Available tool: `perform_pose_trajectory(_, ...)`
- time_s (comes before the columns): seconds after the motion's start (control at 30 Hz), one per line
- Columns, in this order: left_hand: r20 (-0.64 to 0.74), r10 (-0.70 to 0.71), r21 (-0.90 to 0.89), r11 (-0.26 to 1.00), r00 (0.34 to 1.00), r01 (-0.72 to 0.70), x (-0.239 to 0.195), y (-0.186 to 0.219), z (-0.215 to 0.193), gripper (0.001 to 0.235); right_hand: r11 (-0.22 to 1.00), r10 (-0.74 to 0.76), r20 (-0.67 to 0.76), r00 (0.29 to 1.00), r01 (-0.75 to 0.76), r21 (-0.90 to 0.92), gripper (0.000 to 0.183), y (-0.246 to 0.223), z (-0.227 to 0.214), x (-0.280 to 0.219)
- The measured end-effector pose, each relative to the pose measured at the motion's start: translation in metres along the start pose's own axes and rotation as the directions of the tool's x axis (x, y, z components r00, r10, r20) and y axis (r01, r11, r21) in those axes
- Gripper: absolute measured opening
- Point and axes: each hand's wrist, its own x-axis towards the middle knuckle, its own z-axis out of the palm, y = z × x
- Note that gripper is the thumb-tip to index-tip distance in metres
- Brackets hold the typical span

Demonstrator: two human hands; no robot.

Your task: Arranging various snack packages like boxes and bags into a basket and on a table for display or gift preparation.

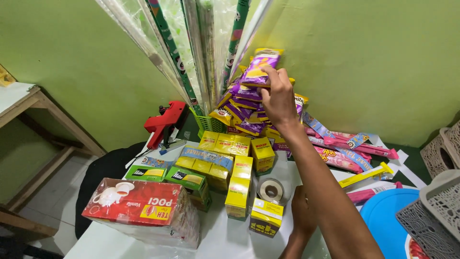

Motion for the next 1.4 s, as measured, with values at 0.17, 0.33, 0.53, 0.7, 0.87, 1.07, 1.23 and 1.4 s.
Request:
perform_pose_trajectory(0.17, 0.015, -0.002, 0.011, 1.0, 1.0, 0.002, -0.001, -0.002, 0.002, 0.02, 0.996, -0.067, -0.116, 0.991, 0.073, 0.046, 0.036, -0.007, -0.023, -0.013)
perform_pose_trajectory(0.33, -0.053, 0.234, -0.039, 0.971, 0.971, -0.237, -0.001, -0.004, 0.002, 0.017, 0.996, -0.009, -0.154, 0.988, 0.023, 0.086, 0.032, -0.022, -0.079, -0.07)
perform_pose_trajectory(0.53, -0.179, 0.397, -0.238, 0.871, 0.9, -0.431, -0.016, 0.062, -0.01, 0.024, 0.996, -0.08, -0.07, 0.994, 0.077, -0.032, 0.029, -0.041, -0.167, -0.162)
perform_pose_trajectory(0.7, 0.003, 0.322, -0.617, 0.745, 0.947, -0.252, -0.042, 0.148, -0.016, 0.061, 0.988, -0.046, -0.021, 0.999, 0.042, -0.151, 0.034, -0.047, -0.251, -0.228)
perform_pose_trajectory(0.87, 0.32, 0.41, -0.694, 0.715, 0.854, -0.082, -0.076, 0.189, 0.021, 0.048, 0.955, 0.098, -0.035, 0.995, -0.104, -0.279, 0.038, -0.046, -0.314, -0.28)
perform_pose_trajectory(1.07, 0.524, 0.421, -0.634, 0.774, 0.74, 0.008, -0.091, 0.187, 0.078, 0.044, 0.885, 0.431, -0.242, 0.869, -0.459, -0.075, 0.061, -0.05, -0.364, -0.304)
perform_pose_trajectory(1.23, 0.634, 0.41, -0.543, 0.839, 0.655, 0.0, -0.095, 0.178, 0.11, 0.047, 0.662, 0.727, -0.312, 0.611, -0.745, 0.082, 0.077, -0.05, -0.383, -0.297)
perform_pose_trajectory(1.4, 0.552, 0.612, -0.352, 0.787, 0.566, -0.506, -0.094, 0.17, 0.107, 0.043, 0.755, 0.622, -0.376, 0.687, -0.654, 0.055, 0.06, -0.04, -0.4, -0.313)
